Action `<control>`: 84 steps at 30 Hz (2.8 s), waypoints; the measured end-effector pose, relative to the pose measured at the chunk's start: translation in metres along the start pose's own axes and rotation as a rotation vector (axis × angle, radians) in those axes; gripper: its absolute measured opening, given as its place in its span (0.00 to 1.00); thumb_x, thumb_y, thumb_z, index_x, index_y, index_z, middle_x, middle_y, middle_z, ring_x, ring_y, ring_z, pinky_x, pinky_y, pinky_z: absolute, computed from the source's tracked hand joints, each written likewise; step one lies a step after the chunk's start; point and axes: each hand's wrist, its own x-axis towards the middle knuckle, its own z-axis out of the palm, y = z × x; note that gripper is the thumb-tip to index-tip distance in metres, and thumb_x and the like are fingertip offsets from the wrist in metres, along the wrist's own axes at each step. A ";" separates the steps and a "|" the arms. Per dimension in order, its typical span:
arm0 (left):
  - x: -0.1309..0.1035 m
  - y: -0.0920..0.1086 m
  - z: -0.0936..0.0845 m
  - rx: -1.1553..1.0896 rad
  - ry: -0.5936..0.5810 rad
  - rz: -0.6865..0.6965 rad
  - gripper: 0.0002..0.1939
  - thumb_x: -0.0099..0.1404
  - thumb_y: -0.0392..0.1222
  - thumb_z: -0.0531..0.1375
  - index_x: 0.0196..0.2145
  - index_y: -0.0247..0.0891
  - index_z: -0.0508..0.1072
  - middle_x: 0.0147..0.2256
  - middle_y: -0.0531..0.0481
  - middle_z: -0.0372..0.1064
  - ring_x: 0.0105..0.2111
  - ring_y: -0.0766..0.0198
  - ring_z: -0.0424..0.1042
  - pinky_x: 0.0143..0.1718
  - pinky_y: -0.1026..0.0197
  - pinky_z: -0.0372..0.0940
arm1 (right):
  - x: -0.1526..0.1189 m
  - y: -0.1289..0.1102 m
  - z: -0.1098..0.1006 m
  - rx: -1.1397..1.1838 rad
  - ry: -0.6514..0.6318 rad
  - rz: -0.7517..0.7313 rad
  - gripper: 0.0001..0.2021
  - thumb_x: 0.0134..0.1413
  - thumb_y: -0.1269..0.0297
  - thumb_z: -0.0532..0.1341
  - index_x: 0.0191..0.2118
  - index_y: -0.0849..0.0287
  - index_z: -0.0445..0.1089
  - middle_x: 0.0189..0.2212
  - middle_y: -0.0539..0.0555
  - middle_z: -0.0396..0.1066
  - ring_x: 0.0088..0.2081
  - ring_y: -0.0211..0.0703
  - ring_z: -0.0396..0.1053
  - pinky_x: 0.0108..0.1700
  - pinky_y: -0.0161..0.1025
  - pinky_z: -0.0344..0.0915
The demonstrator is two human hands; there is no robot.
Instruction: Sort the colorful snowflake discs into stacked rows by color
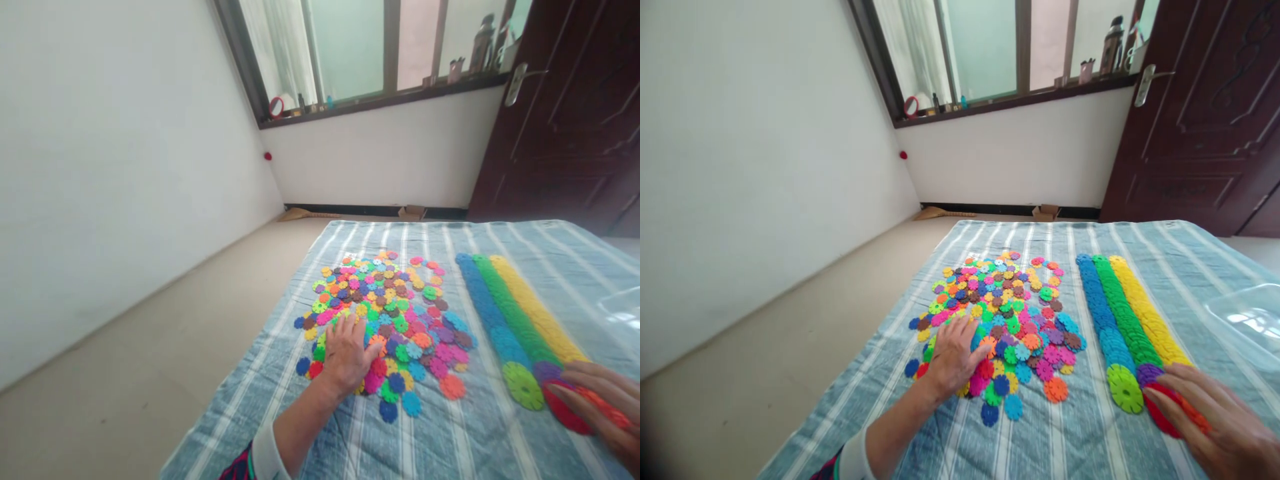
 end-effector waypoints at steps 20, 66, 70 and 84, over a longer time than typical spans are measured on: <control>-0.017 0.010 0.015 -0.242 -0.027 0.250 0.18 0.64 0.47 0.59 0.50 0.39 0.72 0.56 0.40 0.67 0.59 0.50 0.63 0.60 0.43 0.59 | 0.012 -0.154 0.056 0.277 -0.077 -0.387 0.10 0.62 0.70 0.55 0.37 0.55 0.74 0.36 0.54 0.78 0.42 0.47 0.77 0.45 0.40 0.75; 0.061 -0.106 -0.026 -0.089 -0.146 -0.255 0.08 0.57 0.38 0.55 0.26 0.38 0.74 0.26 0.52 0.71 0.30 0.64 0.69 0.32 0.65 0.58 | 0.008 -0.153 0.054 0.267 -0.083 -0.420 0.10 0.63 0.74 0.53 0.41 0.60 0.71 0.39 0.57 0.77 0.47 0.48 0.73 0.49 0.41 0.70; 0.058 -0.100 -0.030 -0.156 -0.206 -0.251 0.10 0.56 0.40 0.55 0.25 0.38 0.75 0.25 0.53 0.70 0.28 0.64 0.68 0.30 0.65 0.56 | 0.008 -0.151 0.056 0.268 -0.026 -0.447 0.10 0.64 0.72 0.53 0.40 0.59 0.71 0.39 0.57 0.77 0.45 0.47 0.75 0.47 0.40 0.71; 0.058 -0.068 -0.019 -0.174 -0.226 -0.214 0.02 0.52 0.37 0.61 0.26 0.37 0.71 0.28 0.53 0.69 0.30 0.66 0.68 0.30 0.66 0.57 | 0.013 -0.156 0.051 0.284 -0.110 -0.384 0.11 0.64 0.73 0.51 0.39 0.58 0.70 0.38 0.57 0.76 0.45 0.47 0.73 0.48 0.42 0.71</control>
